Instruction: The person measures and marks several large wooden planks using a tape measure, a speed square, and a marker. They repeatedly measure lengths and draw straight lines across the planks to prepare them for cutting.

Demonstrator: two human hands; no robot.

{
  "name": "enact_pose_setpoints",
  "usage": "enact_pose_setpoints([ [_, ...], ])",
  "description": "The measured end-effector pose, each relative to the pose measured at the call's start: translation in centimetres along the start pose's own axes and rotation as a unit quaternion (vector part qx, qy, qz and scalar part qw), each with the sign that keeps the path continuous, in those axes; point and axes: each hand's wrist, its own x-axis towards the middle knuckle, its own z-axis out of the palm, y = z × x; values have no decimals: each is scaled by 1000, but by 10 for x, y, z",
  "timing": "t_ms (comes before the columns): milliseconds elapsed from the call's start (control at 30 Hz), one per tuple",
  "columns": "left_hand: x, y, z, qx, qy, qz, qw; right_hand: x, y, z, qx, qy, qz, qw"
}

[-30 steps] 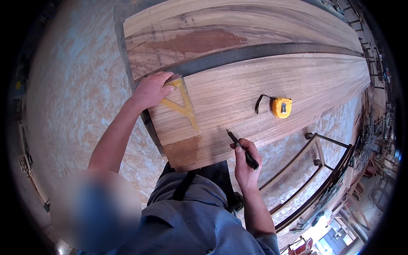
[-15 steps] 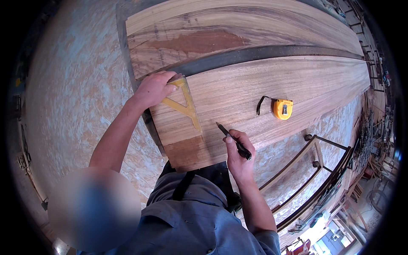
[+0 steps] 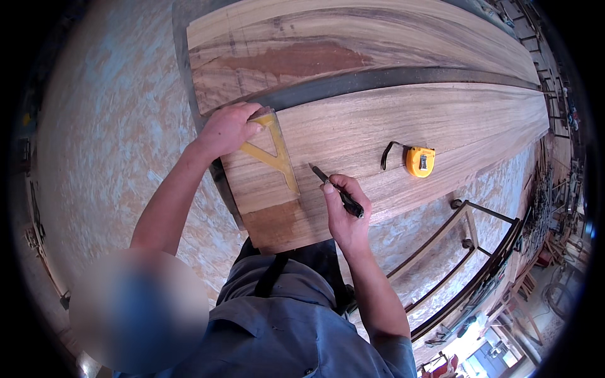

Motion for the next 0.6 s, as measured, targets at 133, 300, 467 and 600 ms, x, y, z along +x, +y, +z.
enact_pose_setpoints([
  [133,0,1,0,3,-7,-13,1000,5,2,4,24,3,-8,1000],
  [300,1,-3,3,10,13,4,1000,13,5,13,7,-4,-26,1000],
  [467,0,-7,8,7,34,26,999,26,4,30,4,-5,-45,999],
  [600,-2,-2,4,2,23,15,1000,37,3,38,9,3,-66,998],
])
